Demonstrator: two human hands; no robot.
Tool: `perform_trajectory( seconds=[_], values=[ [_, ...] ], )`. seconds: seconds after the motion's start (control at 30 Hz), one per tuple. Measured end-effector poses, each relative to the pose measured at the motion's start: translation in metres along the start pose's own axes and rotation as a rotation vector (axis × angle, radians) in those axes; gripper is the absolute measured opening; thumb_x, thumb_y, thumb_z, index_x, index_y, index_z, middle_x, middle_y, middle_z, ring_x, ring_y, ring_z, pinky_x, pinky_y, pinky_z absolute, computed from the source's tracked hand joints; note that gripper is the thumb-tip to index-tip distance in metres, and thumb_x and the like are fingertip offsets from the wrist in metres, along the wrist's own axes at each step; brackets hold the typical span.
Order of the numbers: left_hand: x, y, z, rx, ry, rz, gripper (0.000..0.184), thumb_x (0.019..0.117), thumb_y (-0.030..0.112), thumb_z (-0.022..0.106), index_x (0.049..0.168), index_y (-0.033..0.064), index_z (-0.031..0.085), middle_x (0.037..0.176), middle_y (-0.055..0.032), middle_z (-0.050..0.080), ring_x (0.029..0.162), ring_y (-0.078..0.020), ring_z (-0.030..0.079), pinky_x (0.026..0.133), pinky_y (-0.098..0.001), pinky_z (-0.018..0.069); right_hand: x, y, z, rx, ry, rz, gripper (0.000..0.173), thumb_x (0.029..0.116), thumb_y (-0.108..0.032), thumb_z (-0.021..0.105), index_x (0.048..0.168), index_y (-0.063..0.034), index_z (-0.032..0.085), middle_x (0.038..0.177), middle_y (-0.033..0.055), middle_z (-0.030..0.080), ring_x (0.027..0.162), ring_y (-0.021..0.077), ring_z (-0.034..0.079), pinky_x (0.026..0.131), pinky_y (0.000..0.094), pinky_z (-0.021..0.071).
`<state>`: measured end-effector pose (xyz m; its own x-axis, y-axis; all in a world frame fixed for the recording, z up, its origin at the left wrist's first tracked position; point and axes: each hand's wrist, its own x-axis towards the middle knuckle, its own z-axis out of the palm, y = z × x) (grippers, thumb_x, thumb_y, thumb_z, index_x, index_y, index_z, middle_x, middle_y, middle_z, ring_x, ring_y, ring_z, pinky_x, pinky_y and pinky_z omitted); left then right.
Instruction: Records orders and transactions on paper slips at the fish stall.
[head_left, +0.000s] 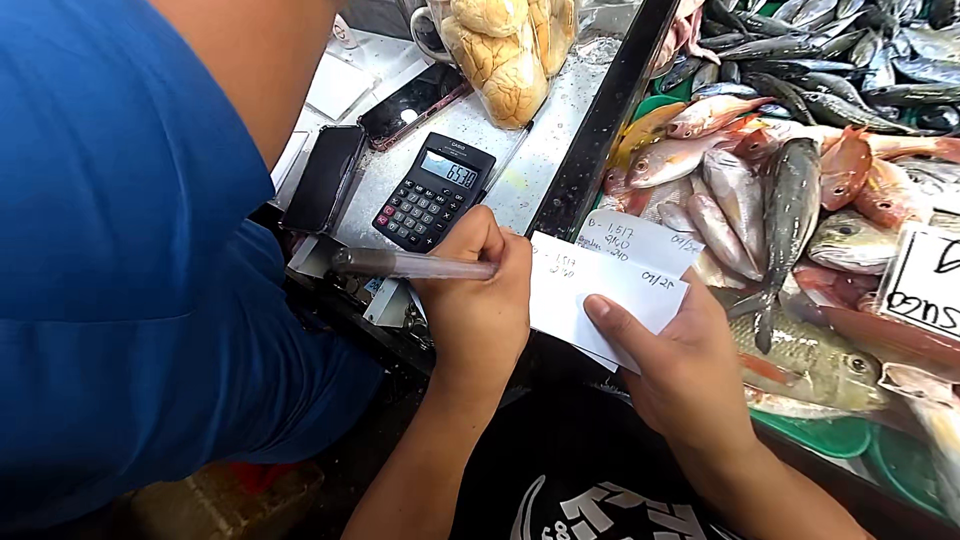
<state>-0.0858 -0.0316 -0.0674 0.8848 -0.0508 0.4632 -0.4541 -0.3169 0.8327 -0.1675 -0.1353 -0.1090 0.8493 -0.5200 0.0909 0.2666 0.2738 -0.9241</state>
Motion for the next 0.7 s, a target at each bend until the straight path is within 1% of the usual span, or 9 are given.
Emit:
perform_trajectory(
  seconds=[0.07, 0.13, 0.27, 0.37, 0.5, 0.7],
  values=[
    [0.0001, 0.0001, 0.0004, -0.015, 0.010, 0.002, 0.040, 0.0837, -0.007, 0.058, 0.063, 0.0200, 0.037, 0.050, 0.0111, 0.042, 0.040, 0.0049, 0.041, 0.038, -0.0109, 0.0360, 0.0002, -0.0006, 0.0002, 0.005, -0.003, 0.002, 0.040, 0.0841, 0.009, 0.063, 0.120, -0.0032, 0.052, 0.097, -0.0014, 0.072, 0.085, 0.0053, 0.073, 0.077, 0.0212, 0.0633],
    [0.0001, 0.0004, 0.0006, 0.003, 0.012, 0.002, 0.040, 0.0837, -0.007, 0.059, 0.064, 0.0197, 0.037, 0.051, 0.0113, 0.042, 0.041, 0.0052, 0.041, 0.038, -0.0104, 0.0357, 0.0000, -0.0009, 0.0004, 0.010, -0.003, 0.004, 0.040, 0.0839, 0.009, 0.063, 0.120, -0.0034, 0.052, 0.096, -0.0011, 0.073, 0.085, 0.0055, 0.073, 0.077, 0.0214, 0.0634],
    [0.0010, 0.0024, 0.0009, 0.111, -0.024, -0.010, 0.038, 0.0836, -0.005, 0.060, 0.063, 0.0183, 0.039, 0.051, 0.0102, 0.038, 0.041, 0.0052, 0.037, 0.039, -0.0104, 0.0313, -0.0002, -0.0021, 0.0005, -0.001, 0.002, 0.010, 0.039, 0.0837, 0.008, 0.064, 0.119, -0.0039, 0.052, 0.095, -0.0020, 0.073, 0.083, 0.0048, 0.073, 0.076, 0.0207, 0.0633],
    [0.0006, 0.0026, 0.0003, 0.156, -0.031, -0.009, 0.040, 0.0810, -0.005, 0.061, 0.061, 0.0186, 0.036, 0.050, 0.0099, 0.037, 0.041, 0.0047, 0.035, 0.039, -0.0109, 0.0288, -0.0006, -0.0024, 0.0007, 0.003, 0.004, 0.013, 0.040, 0.0834, 0.008, 0.064, 0.119, -0.0043, 0.052, 0.095, -0.0021, 0.073, 0.084, 0.0048, 0.073, 0.075, 0.0210, 0.0633],
    [0.0012, 0.0026, 0.0002, 0.155, -0.031, 0.008, 0.039, 0.0816, -0.005, 0.062, 0.062, 0.0185, 0.038, 0.051, 0.0107, 0.039, 0.041, 0.0057, 0.037, 0.040, -0.0097, 0.0315, -0.0017, -0.0020, 0.0008, 0.011, 0.002, 0.002, 0.042, 0.0841, 0.008, 0.064, 0.122, -0.0036, 0.052, 0.098, -0.0017, 0.072, 0.086, 0.0050, 0.073, 0.077, 0.0210, 0.0633],
    [0.0015, 0.0022, -0.0007, 0.141, -0.046, -0.001, 0.040, 0.0781, -0.005, 0.062, 0.060, 0.0199, 0.036, 0.049, 0.0108, 0.036, 0.040, 0.0052, 0.035, 0.039, -0.0105, 0.0293, -0.0022, -0.0023, 0.0003, -0.006, 0.004, 0.002, 0.039, 0.0845, 0.007, 0.064, 0.120, -0.0040, 0.052, 0.096, -0.0023, 0.072, 0.084, 0.0048, 0.073, 0.076, 0.0207, 0.0632]
  ],
)
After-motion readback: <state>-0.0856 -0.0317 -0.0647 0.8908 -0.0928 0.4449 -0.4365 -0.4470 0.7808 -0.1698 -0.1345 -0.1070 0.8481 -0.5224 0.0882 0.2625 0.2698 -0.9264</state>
